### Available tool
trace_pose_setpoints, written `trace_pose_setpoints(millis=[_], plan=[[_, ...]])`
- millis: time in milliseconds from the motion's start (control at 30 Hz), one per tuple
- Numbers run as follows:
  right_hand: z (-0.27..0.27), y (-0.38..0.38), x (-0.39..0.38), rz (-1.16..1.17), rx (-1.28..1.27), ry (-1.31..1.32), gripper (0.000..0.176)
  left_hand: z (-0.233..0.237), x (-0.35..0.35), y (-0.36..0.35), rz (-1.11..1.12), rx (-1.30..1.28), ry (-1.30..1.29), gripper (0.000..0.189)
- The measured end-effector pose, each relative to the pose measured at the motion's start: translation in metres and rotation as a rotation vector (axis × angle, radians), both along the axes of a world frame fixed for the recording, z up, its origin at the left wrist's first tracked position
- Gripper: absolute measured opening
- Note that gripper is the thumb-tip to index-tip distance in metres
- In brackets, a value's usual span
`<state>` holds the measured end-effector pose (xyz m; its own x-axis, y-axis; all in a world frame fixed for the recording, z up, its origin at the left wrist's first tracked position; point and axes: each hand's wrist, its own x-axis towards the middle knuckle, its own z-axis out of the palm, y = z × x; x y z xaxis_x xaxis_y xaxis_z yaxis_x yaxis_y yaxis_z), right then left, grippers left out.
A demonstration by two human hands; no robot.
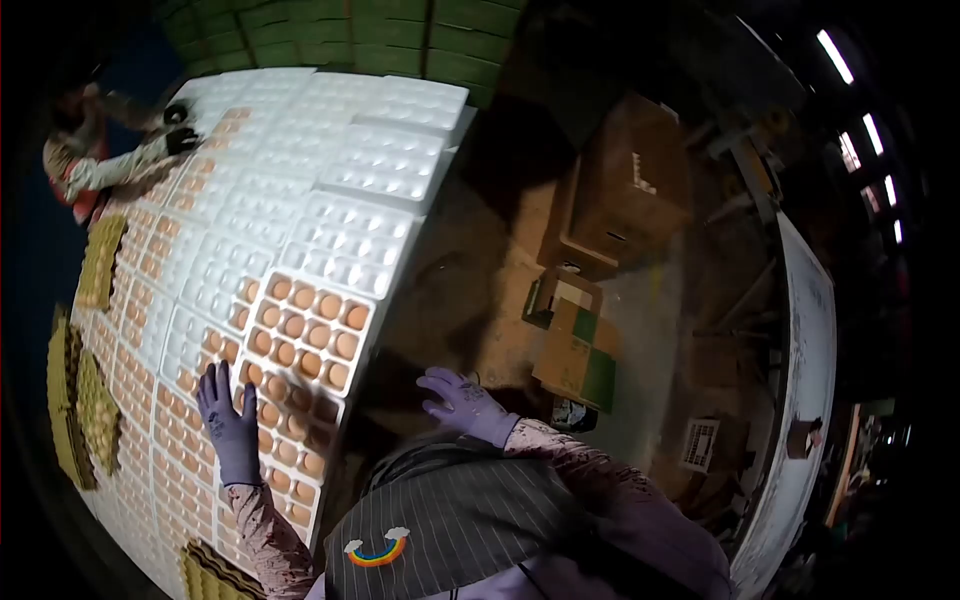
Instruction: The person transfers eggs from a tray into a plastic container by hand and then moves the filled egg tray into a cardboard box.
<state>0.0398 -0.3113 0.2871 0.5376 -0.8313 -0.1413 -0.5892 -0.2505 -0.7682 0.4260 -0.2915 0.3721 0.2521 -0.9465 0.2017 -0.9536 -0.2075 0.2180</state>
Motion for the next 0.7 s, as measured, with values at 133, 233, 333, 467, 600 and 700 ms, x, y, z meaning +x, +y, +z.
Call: trace_pose_setpoints(millis=[133, 233, 333, 467, 600, 700], plan=[[0.003, -0.016, -0.085, -0.275, 0.123, 0.031, 0.05, 0.009, -0.187, -0.126, -0.488, 0.085, 0.191, 0.055], [-0.007, -0.029, -0.146, -0.437, 0.111, 0.014, 0.051, -0.003, -0.28, -0.181, -0.768, 0.176, 0.18, 0.057], [-0.016, -0.051, -0.195, -0.537, 0.112, 0.115, 0.052, -0.015, -0.331, -0.223, -0.908, 0.209, 0.076, 0.059], [-0.027, -0.108, -0.261, -0.595, 0.111, 0.231, 0.056, -0.037, -0.36, -0.284, -0.957, 0.341, 0.044, 0.059], [-0.068, -0.191, -0.34, -0.761, -0.19, 0.493, 0.067, -0.066, -0.388, -0.37, -0.968, 0.416, 0.024, 0.06], [-0.05, -0.259, -0.395, -0.89, -0.243, 0.727, 0.059, -0.098, -0.431, -0.442, -1.048, 0.393, 0.081, 0.06]])
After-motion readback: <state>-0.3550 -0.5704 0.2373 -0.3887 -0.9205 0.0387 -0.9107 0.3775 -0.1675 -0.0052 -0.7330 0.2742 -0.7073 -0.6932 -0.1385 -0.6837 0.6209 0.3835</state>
